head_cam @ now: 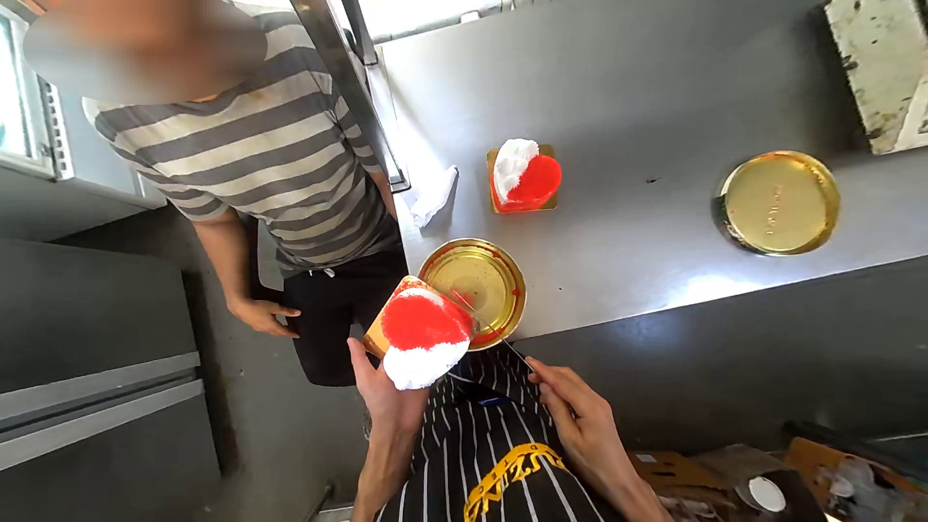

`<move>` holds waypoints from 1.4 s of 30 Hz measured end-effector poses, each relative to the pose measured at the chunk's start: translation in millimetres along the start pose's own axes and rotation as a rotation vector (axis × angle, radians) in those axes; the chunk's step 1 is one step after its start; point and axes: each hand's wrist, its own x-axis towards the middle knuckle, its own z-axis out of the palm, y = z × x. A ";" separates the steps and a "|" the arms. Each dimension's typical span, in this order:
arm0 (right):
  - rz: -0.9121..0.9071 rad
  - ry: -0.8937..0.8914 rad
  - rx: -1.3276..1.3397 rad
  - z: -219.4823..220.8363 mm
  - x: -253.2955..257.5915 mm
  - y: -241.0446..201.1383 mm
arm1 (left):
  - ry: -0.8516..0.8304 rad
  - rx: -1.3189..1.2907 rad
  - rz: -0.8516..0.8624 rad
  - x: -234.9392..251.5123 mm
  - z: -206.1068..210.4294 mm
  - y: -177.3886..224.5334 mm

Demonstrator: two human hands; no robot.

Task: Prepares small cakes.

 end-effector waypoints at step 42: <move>0.046 -0.032 0.005 9.0 16.4 -2.0 | 0.156 -0.026 -0.018 3.4 14.1 -3.7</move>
